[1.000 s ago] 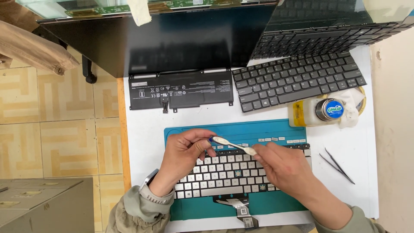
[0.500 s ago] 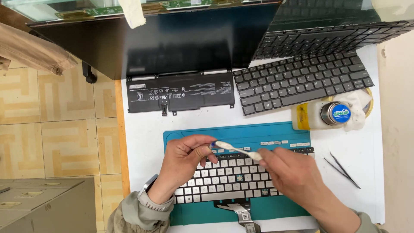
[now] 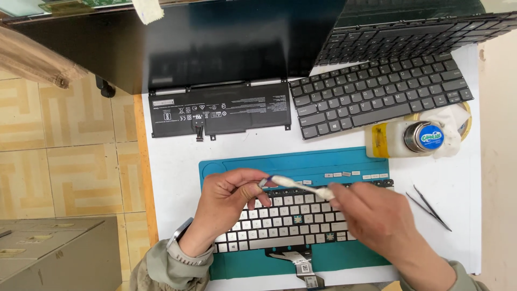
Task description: Cleaning and reassembling laptop keyboard components using a brush and tweezers
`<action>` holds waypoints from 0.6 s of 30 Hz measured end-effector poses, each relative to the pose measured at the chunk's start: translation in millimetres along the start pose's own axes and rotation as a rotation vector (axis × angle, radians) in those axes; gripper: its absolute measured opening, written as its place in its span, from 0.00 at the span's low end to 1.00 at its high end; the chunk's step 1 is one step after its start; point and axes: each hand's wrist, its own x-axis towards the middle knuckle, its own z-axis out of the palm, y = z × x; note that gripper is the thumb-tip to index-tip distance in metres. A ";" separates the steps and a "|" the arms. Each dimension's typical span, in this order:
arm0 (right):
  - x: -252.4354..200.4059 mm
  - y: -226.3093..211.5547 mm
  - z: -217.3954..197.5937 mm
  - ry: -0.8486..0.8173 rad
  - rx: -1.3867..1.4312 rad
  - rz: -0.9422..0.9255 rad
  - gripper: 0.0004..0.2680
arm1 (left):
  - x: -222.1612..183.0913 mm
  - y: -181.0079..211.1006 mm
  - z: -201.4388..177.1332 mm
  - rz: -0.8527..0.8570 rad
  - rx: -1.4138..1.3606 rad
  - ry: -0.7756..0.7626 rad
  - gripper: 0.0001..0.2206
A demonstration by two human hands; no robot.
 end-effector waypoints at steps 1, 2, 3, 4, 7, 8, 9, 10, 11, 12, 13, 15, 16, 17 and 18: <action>-3.5 5.2 -1.7 0.017 -0.081 0.053 0.08 | -0.7 1.2 -0.1 0.017 0.002 -0.003 0.07; -1.0 1.5 -0.2 0.018 -0.082 0.049 0.08 | -0.4 -0.9 -0.3 0.020 0.002 0.000 0.07; 1.4 -2.1 1.0 0.056 -0.032 0.009 0.08 | -0.2 -2.8 -0.3 0.043 0.008 -0.003 0.07; 3.3 -6.4 2.7 0.096 0.017 -0.027 0.08 | 0.7 -4.2 -0.6 0.065 0.017 -0.010 0.08; 0.8 -4.5 1.3 0.011 -0.091 -0.003 0.08 | -0.5 -7.8 -3.2 0.055 -0.006 -0.021 0.09; -0.2 -1.9 -0.9 0.010 -0.090 -0.005 0.08 | -0.7 -5.0 -2.2 0.055 -0.007 -0.019 0.09; -1.2 0.6 -3.1 0.053 -0.055 0.018 0.08 | -1.0 -2.1 -1.3 0.030 -0.011 -0.012 0.08; -1.7 3.5 -5.4 0.098 -0.022 0.040 0.08 | -0.6 1.3 -0.5 0.008 -0.013 -0.007 0.07; -0.8 -0.6 -1.6 0.099 -0.022 0.038 0.08 | -1.1 -1.3 -0.6 0.010 -0.013 -0.005 0.07; -0.3 -5.2 2.4 0.065 -0.021 0.004 0.09 | -0.9 -3.6 -1.0 0.021 -0.028 -0.016 0.07; 0.1 -9.6 6.6 0.031 -0.020 -0.030 0.10 | -0.5 -6.0 -1.3 0.032 -0.044 -0.027 0.08; -2.2 1.2 0.0 0.057 -0.092 0.026 0.09 | -0.3 -3.4 -2.1 0.030 -0.037 -0.016 0.08; -2.6 7.2 -3.3 0.083 -0.163 0.076 0.09 | -0.6 -2.2 -2.5 0.031 -0.031 -0.001 0.08; -2.1 4.5 -2.2 0.083 -0.162 0.073 0.09 | -1.2 -0.5 -1.5 0.032 -0.032 0.002 0.08; -1.7 1.6 -1.0 0.113 -0.088 0.043 0.09 | -0.7 1.9 -0.8 0.018 -0.030 0.011 0.08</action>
